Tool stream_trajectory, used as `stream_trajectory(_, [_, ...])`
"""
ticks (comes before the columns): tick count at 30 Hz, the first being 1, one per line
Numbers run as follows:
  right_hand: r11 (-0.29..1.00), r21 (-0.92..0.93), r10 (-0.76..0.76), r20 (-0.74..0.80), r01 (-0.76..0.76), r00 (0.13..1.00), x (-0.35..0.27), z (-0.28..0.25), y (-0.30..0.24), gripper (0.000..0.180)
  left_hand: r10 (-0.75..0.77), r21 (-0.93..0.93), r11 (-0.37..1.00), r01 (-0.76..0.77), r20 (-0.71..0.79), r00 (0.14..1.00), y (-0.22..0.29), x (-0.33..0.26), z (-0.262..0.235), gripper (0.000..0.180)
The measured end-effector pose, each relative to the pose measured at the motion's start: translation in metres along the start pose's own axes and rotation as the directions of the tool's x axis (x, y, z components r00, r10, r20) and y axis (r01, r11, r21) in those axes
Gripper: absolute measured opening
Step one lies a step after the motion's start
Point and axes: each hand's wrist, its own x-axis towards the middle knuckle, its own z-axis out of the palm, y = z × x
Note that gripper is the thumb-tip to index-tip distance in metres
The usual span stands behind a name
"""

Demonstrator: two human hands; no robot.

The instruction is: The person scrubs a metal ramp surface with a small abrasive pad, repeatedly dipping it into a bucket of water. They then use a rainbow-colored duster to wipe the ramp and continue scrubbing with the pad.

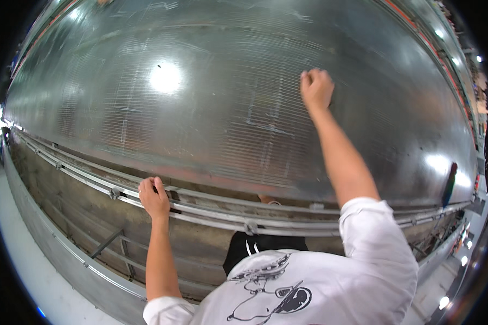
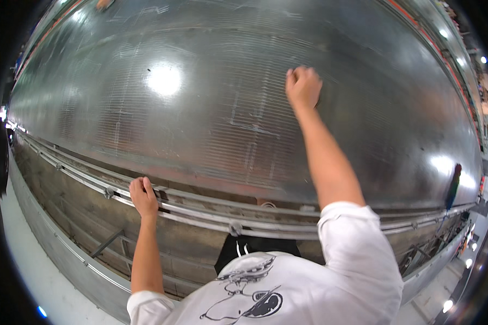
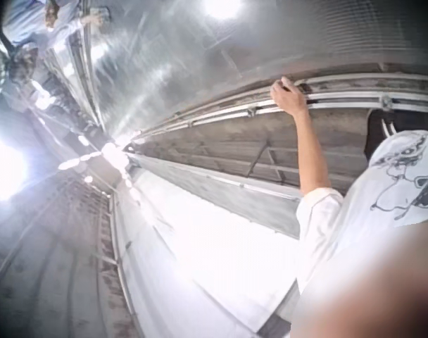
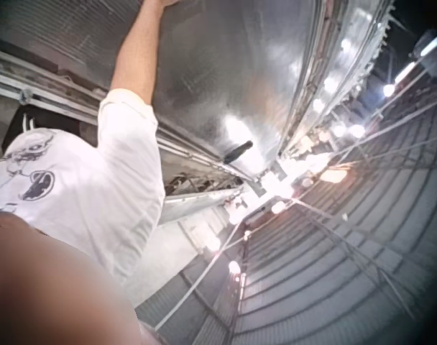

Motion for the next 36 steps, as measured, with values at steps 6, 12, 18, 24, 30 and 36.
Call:
stream_trajectory(6, [0.994, -0.097, 0.052, -0.048, -0.056, 0.997, 0.123, 0.081, 0.018, 0.034, -0.055, -0.015, 0.998, 0.055, 0.023, 0.998, -0.010, -0.001, -0.004, 0.033])
stream_trajectory(12, [0.989, 0.137, -0.067, 0.032, 0.062, 0.997, -0.040, -0.005, -0.043, 0.024, -0.053, 0.012, 0.999, 0.053, 0.010, 0.999, -0.010, 0.002, 0.003, 0.033])
stream_trajectory(18, [0.962, 0.239, -0.192, 0.251, 0.131, 0.949, -0.212, -0.104, -0.113, 0.019, 0.077, -0.061, 0.995, -0.074, 0.047, 0.996, -0.029, 0.038, -0.013, 0.037])
stream_trajectory(24, [0.980, 0.125, -0.172, 0.148, 0.154, 0.974, -0.007, 0.028, -0.087, 0.028, -0.015, -0.006, 1.000, 0.015, 0.069, 0.998, -0.049, 0.042, -0.010, 0.034])
stream_trajectory(30, [0.943, -0.272, 0.203, 0.020, -0.190, 0.979, 0.124, 0.125, -0.095, 0.044, -0.040, -0.058, 0.997, 0.042, 0.042, 0.998, -0.048, 0.053, -0.014, 0.029])
stream_trajectory(36, [0.993, 0.099, -0.088, 0.336, 0.058, 0.938, -0.070, 0.022, -0.181, 0.045, -0.169, -0.112, 0.979, 0.170, 0.012, 0.985, -0.052, 0.052, -0.018, 0.037])
